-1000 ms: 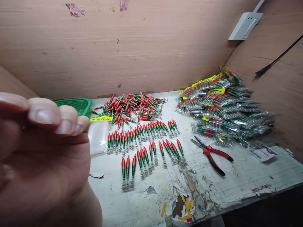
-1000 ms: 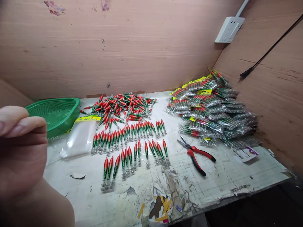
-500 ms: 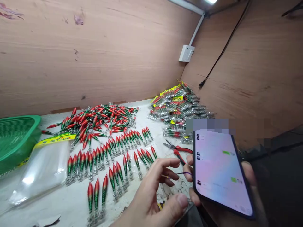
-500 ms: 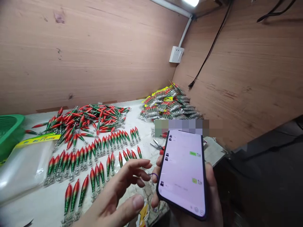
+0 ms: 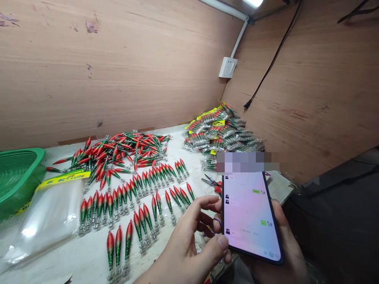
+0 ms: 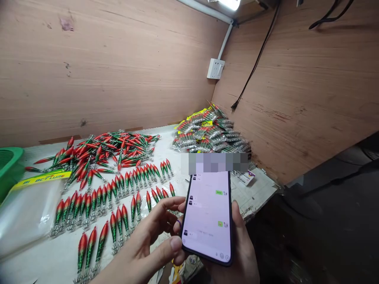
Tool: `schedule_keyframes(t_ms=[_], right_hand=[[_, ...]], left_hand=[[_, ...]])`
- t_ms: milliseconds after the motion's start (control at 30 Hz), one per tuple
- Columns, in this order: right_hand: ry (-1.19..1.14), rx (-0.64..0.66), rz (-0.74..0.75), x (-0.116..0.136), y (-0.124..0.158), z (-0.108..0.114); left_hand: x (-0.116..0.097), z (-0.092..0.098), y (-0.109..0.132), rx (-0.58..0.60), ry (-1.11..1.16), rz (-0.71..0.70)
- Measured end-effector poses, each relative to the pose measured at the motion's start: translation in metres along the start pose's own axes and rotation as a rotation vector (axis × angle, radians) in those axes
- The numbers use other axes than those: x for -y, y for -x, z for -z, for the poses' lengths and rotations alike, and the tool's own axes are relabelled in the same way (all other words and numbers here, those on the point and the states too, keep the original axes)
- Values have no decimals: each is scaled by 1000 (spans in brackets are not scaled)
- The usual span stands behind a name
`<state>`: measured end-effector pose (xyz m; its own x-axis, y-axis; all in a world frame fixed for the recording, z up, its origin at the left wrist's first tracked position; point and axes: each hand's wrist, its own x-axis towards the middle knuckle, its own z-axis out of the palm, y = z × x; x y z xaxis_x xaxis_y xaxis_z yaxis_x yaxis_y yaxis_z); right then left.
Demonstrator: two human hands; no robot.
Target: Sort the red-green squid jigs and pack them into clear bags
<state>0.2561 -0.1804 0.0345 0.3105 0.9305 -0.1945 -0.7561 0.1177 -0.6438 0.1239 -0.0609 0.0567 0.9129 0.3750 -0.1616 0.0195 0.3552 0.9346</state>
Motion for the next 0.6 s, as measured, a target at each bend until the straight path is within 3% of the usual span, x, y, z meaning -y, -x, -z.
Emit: schedule_keyframes(t_ms=[333, 600], right_hand=[[-13, -11, 43, -7, -2, 1], [-31, 13, 108, -6, -2, -17]], left_hand=[[7, 2, -2, -76, -130, -44], [-17, 18, 6, -250, -164, -76]])
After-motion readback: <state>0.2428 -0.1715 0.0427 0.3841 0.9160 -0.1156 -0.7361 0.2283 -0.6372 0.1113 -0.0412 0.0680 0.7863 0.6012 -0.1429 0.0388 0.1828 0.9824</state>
